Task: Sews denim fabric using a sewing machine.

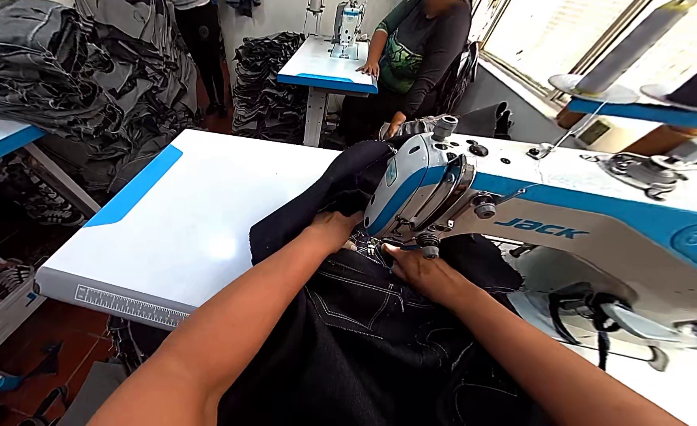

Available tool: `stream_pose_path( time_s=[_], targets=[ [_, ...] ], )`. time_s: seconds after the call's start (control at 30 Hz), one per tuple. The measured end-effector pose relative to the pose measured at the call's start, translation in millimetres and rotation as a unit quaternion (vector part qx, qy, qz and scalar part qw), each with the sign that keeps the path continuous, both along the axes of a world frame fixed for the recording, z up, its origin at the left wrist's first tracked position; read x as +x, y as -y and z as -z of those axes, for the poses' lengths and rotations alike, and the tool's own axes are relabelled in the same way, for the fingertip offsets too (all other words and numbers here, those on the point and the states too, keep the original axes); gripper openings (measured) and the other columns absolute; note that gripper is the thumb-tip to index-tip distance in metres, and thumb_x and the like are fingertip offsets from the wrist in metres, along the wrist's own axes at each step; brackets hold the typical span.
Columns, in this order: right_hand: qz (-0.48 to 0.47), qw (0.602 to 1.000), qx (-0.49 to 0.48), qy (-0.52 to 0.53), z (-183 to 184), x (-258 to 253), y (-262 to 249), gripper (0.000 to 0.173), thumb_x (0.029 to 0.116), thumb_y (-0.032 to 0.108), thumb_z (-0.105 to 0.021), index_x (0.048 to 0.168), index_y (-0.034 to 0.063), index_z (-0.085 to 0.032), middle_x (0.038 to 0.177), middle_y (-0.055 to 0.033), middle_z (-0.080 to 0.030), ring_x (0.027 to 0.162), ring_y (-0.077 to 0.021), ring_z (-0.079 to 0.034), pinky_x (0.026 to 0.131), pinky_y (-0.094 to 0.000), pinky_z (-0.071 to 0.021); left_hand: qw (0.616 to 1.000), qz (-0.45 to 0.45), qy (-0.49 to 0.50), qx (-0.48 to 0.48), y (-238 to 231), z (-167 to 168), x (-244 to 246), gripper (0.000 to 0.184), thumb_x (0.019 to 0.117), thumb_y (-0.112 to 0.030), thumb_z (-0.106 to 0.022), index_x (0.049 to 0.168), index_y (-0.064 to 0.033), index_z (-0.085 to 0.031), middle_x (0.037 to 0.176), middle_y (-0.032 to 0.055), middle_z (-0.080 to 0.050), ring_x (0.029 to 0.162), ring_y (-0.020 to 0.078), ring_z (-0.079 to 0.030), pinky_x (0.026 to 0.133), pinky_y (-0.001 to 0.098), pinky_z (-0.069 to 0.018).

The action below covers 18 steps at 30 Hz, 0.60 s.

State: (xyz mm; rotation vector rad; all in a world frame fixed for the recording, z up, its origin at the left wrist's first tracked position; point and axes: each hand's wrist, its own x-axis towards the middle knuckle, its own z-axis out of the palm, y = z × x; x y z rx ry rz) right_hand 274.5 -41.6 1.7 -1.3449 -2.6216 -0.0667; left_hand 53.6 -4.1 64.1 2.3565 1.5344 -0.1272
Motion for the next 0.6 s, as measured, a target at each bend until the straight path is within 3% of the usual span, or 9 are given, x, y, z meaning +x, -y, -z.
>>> stream_pose_path(
  time_s=[0.1, 0.17, 0.27, 0.3, 0.37, 0.43, 0.5, 0.57, 0.6],
  targets=[
    [-0.023, 0.999, 0.029, 0.002, 3, 5, -7, 0.022, 0.0990, 0.003, -0.060, 0.116, -0.0070, -0.071, 0.100, -0.0275, -0.072, 0.095, -0.0456, -0.072, 0.085, -0.0589, -0.0552, 0.999, 0.023, -0.029, -0.025, -14, -6, 0, 0.070, 0.1017, -0.035, -0.064, 0.162, -0.0213, -0.031, 0.152, 0.0297, -0.044, 0.138, 0.0480, -0.047, 0.108, 0.0658, -0.0379],
    [-0.025, 0.999, 0.019, 0.026, -1, 3, -7, 0.019, 0.0978, 0.004, -0.063, 0.111, -0.0064, -0.071, 0.094, -0.0258, -0.072, 0.091, -0.0440, -0.072, 0.082, -0.0580, -0.0550, 0.993, 0.045, -0.087, -0.064, -30, -9, 6, 0.070, 0.1020, -0.036, -0.064, 0.162, -0.0162, -0.032, 0.150, 0.0286, -0.048, 0.141, 0.0463, -0.045, 0.112, 0.0650, -0.0359],
    [-0.007, 0.995, -0.056, 0.079, -18, -2, -3, 0.013, 0.0956, 0.011, -0.068, 0.098, -0.0022, -0.069, 0.088, -0.0212, -0.070, 0.090, -0.0395, -0.071, 0.081, -0.0557, -0.0540, 0.979, 0.107, -0.164, -0.060, -50, 0, 15, 0.059, 0.0981, -0.043, -0.068, 0.138, -0.0007, -0.057, 0.131, 0.0269, -0.063, 0.124, 0.0441, -0.060, 0.098, 0.0649, -0.0464],
    [-0.021, 0.994, -0.071, 0.078, -19, 1, -1, 0.013, 0.0934, 0.011, -0.069, 0.093, -0.0018, -0.068, 0.091, -0.0206, -0.070, 0.092, -0.0386, -0.071, 0.081, -0.0547, -0.0542, 0.978, 0.108, -0.164, -0.069, -42, -6, 19, 0.057, 0.0976, -0.041, -0.069, 0.135, 0.0015, -0.060, 0.131, 0.0270, -0.063, 0.124, 0.0436, -0.059, 0.099, 0.0650, -0.0456],
    [-0.057, 0.992, -0.095, 0.064, -20, 4, 11, 0.015, 0.0904, 0.010, -0.070, 0.090, -0.0047, -0.070, 0.104, -0.0230, -0.068, 0.103, -0.0393, -0.068, 0.087, -0.0534, -0.0544, 0.983, 0.106, -0.118, -0.089, -14, -16, 19, 0.058, 0.0979, -0.033, -0.070, 0.140, 0.0041, -0.056, 0.138, 0.0279, -0.059, 0.132, 0.0435, -0.054, 0.107, 0.0636, -0.0404],
    [-0.084, 0.991, -0.078, 0.062, -19, 2, 28, 0.014, 0.0866, 0.009, -0.072, 0.084, -0.0045, -0.070, 0.097, -0.0193, -0.065, 0.095, -0.0361, -0.067, 0.082, -0.0497, -0.0563, 0.989, 0.116, -0.038, -0.079, -2, -2, 7, 0.072, 0.0949, -0.033, -0.074, 0.155, -0.0063, -0.043, 0.143, 0.0248, -0.057, 0.136, 0.0421, -0.052, 0.112, 0.0610, -0.0387],
    [-0.083, 0.993, -0.059, 0.059, -17, -5, 41, 0.014, 0.0848, 0.008, -0.073, 0.081, -0.0044, -0.069, 0.092, -0.0182, -0.065, 0.090, -0.0351, -0.068, 0.078, -0.0486, -0.0569, 0.992, 0.099, 0.013, -0.076, 8, 8, -4, 0.083, 0.0931, -0.033, -0.077, 0.162, -0.0174, -0.033, 0.149, 0.0200, -0.054, 0.139, 0.0392, -0.050, 0.115, 0.0591, -0.0367],
    [-0.074, 0.996, -0.043, 0.030, -14, -8, 48, 0.013, 0.0816, 0.006, -0.076, 0.080, -0.0051, -0.069, 0.095, -0.0203, -0.065, 0.091, -0.0362, -0.068, 0.077, -0.0483, -0.0577, 0.995, 0.062, 0.028, -0.072, 24, 8, -7, 0.083, 0.0939, -0.033, -0.076, 0.162, -0.0178, -0.031, 0.150, 0.0198, -0.053, 0.140, 0.0391, -0.049, 0.115, 0.0585, -0.0364],
    [-0.063, 0.997, -0.044, 0.016, -12, -9, 49, 0.013, 0.0812, 0.006, -0.076, 0.082, -0.0048, -0.070, 0.101, -0.0211, -0.065, 0.096, -0.0365, -0.067, 0.081, -0.0477, -0.0574, 0.997, 0.050, 0.032, -0.050, 36, 8, -6, 0.077, 0.0952, -0.031, -0.074, 0.160, -0.0135, -0.036, 0.147, 0.0223, -0.054, 0.138, 0.0410, -0.050, 0.113, 0.0588, -0.0389]
  ],
)
